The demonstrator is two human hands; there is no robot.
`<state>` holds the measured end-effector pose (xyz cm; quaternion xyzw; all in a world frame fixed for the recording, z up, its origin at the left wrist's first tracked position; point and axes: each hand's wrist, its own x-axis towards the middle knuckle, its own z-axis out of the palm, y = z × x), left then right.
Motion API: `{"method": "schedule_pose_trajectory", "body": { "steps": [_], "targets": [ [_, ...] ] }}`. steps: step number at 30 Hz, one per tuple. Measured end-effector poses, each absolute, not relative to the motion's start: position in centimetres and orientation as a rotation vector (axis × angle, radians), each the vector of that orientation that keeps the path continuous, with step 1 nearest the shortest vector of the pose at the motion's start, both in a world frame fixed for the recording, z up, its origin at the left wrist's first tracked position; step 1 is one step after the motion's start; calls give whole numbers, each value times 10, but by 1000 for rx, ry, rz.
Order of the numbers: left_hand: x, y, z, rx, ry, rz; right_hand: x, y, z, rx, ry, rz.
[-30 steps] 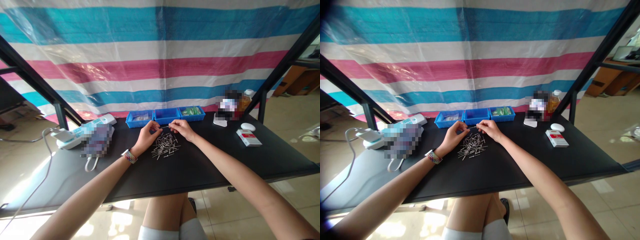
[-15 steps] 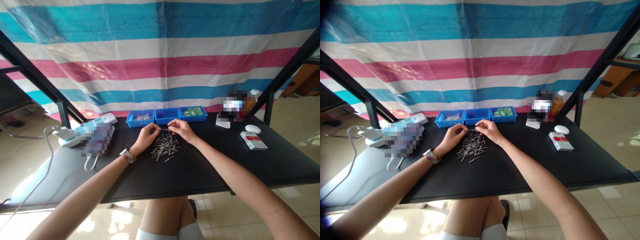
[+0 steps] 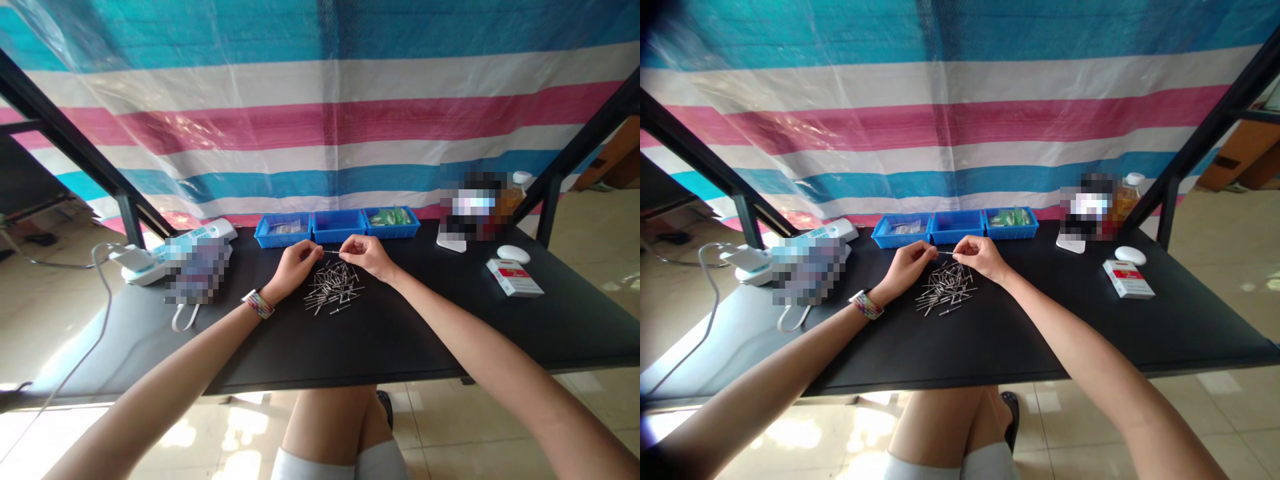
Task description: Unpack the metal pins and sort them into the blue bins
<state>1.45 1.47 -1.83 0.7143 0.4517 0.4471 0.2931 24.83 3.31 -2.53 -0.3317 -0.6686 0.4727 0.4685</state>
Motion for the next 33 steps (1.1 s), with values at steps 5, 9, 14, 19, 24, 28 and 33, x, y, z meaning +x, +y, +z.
{"method": "schedule_pose_trajectory", "body": {
  "steps": [5, 9, 14, 19, 24, 28, 33],
  "targets": [
    [14, 13, -17, 1901, 1169, 1166, 249, 32, -23, -811, -1645, 1136],
    [14, 10, -16, 1910, 1103, 1145, 249, 32, -22, -857, -1637, 1163],
    [15, 6, -12, 1933, 1052, 1188, 249, 32, -23, -875, -1675, 1153],
    [15, 9, -16, 1954, 1062, 1186, 247, 32, -25, -845, -1672, 1158],
    [13, 12, -20, 1948, 1185, 1197, 247, 30, -25, -848, -1554, 1206],
    [14, 11, -18, 1913, 1211, 1217, 247, 27, -22, -850, -1599, 1107],
    [15, 10, -16, 1912, 1198, 1219, 243, 22, -19, -888, -1669, 1001]
  ]
}}
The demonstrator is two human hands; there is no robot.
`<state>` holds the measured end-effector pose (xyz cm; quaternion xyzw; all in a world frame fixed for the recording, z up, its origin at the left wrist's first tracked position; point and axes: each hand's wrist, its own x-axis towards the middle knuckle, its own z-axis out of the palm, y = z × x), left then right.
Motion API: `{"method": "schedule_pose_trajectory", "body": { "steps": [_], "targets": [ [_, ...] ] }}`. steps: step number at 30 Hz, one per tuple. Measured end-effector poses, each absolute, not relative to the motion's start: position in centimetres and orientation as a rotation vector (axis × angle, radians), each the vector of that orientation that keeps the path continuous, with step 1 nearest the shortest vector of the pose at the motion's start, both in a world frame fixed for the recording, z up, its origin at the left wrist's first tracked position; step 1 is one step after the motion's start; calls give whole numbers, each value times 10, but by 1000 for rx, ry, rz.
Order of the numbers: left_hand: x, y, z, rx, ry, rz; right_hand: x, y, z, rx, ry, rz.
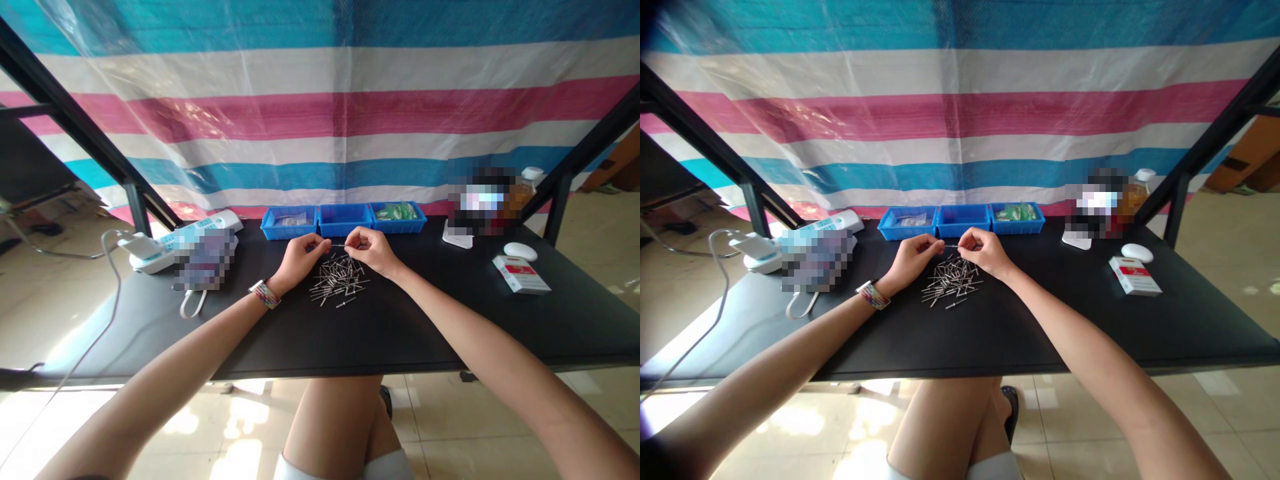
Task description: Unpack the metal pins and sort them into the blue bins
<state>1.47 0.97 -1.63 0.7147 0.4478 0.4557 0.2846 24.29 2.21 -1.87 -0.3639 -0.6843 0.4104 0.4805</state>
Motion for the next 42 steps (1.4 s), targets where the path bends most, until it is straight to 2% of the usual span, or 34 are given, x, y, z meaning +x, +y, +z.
{"method": "schedule_pose_trajectory", "body": {
  "steps": [10, 14, 19, 27, 42],
  "targets": [
    [15, 11, -16, 1880, 1125, 1230, 242, 33, -12, -866, -1544, 923],
    [13, 15, -20, 1916, 1173, 1183, 253, 51, -8, -1032, -1411, 678],
    [11, 16, -22, 1969, 1249, 1117, 271, 56, -12, -1121, -1559, 279],
    [16, 11, -16, 2273, 1276, 960, 249, 43, -21, -929, -2047, 526],
    [13, 20, -25, 2340, 1322, 929, 237, 36, -25, -921, -2246, 459]
  ]
}}
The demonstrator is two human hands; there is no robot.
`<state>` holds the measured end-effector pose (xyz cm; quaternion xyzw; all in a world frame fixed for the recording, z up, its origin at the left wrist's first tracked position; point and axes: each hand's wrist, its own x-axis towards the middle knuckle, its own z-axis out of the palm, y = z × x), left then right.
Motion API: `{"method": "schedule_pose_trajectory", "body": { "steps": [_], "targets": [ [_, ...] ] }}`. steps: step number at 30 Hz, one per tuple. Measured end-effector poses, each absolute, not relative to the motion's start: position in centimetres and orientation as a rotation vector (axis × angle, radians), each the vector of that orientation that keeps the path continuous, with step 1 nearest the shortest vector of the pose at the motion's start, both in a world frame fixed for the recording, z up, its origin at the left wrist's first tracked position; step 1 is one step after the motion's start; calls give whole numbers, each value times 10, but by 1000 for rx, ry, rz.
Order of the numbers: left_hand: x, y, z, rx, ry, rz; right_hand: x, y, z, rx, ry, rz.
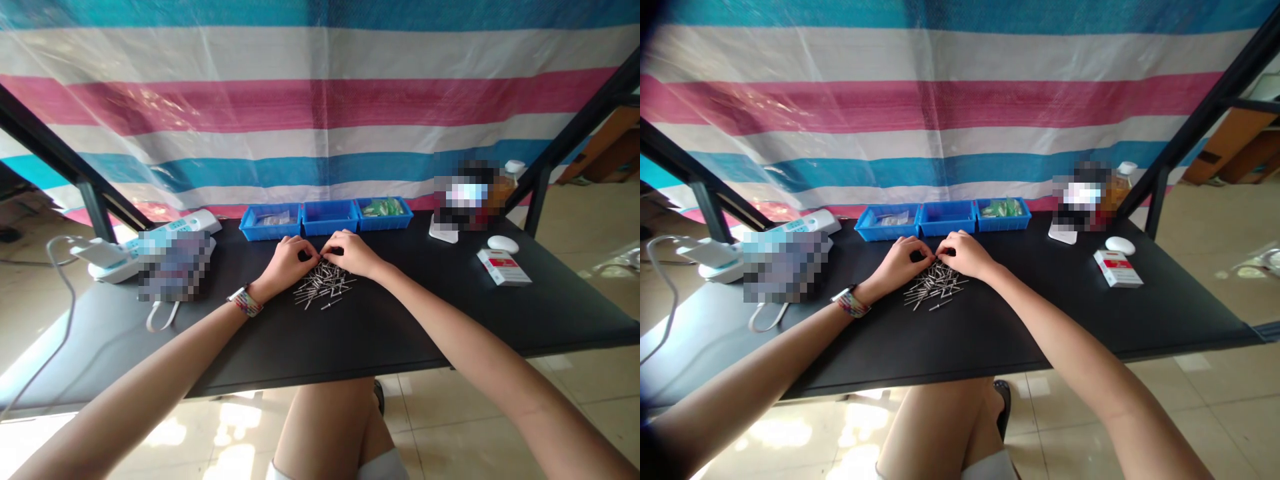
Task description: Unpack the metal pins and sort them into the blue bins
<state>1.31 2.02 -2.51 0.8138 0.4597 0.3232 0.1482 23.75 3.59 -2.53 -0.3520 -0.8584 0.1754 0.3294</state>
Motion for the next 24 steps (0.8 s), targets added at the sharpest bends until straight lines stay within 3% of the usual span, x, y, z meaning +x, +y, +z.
{"method": "schedule_pose_trajectory", "body": {
  "steps": [9, 24],
  "targets": [
    [16, 12, -17, 2373, 1383, 869, 234, 32, -25, -980, -2217, 434],
    [17, 6, -14, 2037, 1112, 1251, 236, 26, -16, -836, -1912, 704]
  ]
}}
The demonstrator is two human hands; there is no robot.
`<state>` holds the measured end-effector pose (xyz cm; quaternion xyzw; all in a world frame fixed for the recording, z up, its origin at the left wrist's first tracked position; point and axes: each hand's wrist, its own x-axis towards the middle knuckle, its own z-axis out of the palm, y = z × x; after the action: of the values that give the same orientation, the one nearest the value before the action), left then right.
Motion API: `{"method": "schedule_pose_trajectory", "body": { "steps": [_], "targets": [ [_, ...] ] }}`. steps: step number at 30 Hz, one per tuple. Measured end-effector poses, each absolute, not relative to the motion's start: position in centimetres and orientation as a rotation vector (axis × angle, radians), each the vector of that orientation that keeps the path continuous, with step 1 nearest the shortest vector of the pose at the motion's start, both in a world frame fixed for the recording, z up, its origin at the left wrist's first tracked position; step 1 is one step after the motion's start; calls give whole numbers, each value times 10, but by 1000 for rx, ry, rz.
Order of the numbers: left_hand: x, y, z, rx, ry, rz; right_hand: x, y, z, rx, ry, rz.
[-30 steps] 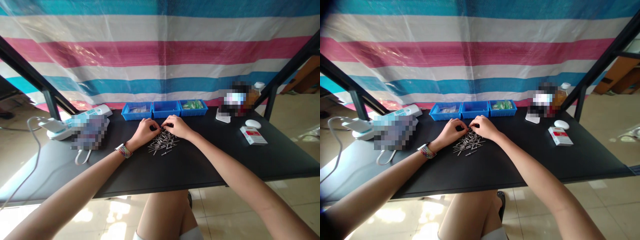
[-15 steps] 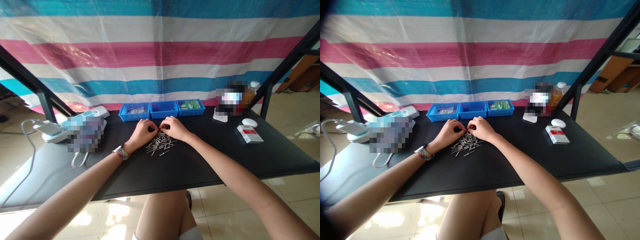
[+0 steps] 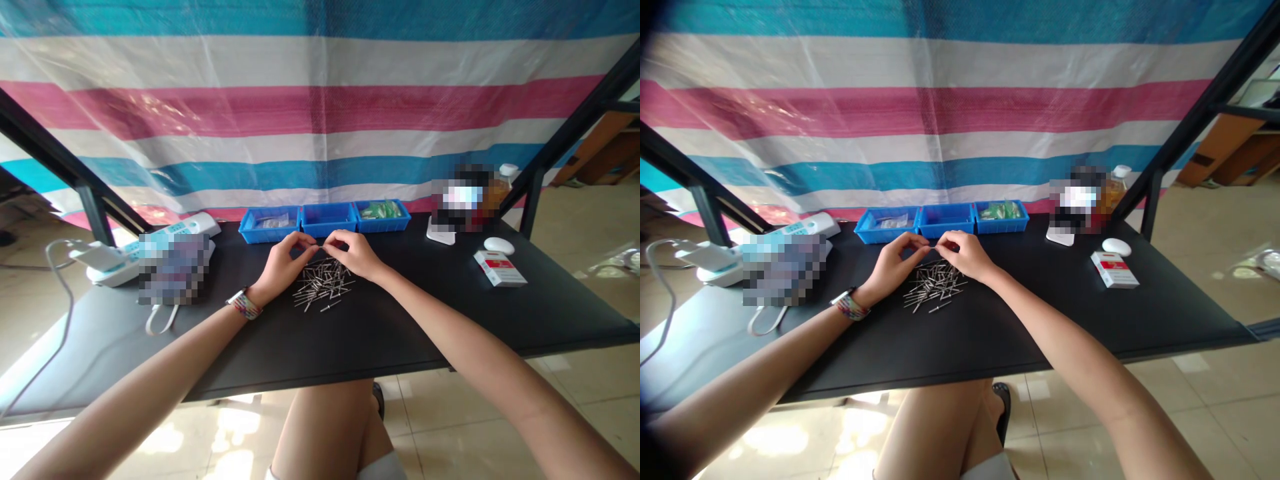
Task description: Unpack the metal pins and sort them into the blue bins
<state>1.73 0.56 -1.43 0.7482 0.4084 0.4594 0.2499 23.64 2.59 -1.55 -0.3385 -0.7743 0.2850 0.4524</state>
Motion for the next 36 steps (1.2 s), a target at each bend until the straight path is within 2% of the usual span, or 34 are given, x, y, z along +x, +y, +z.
{"method": "schedule_pose_trajectory", "body": {
  "steps": [4, 11, 36],
  "targets": [
    [16, 5, -12, 2014, 1066, 1289, 237, 24, -14, -843, -1736, 920],
    [13, 7, -14, 2070, 1173, 1262, 234, 17, -13, -840, -1615, 1044],
    [17, 2, -9, 2019, 1140, 1245, 234, 16, -9, -871, -1528, 1144]
  ]
}}
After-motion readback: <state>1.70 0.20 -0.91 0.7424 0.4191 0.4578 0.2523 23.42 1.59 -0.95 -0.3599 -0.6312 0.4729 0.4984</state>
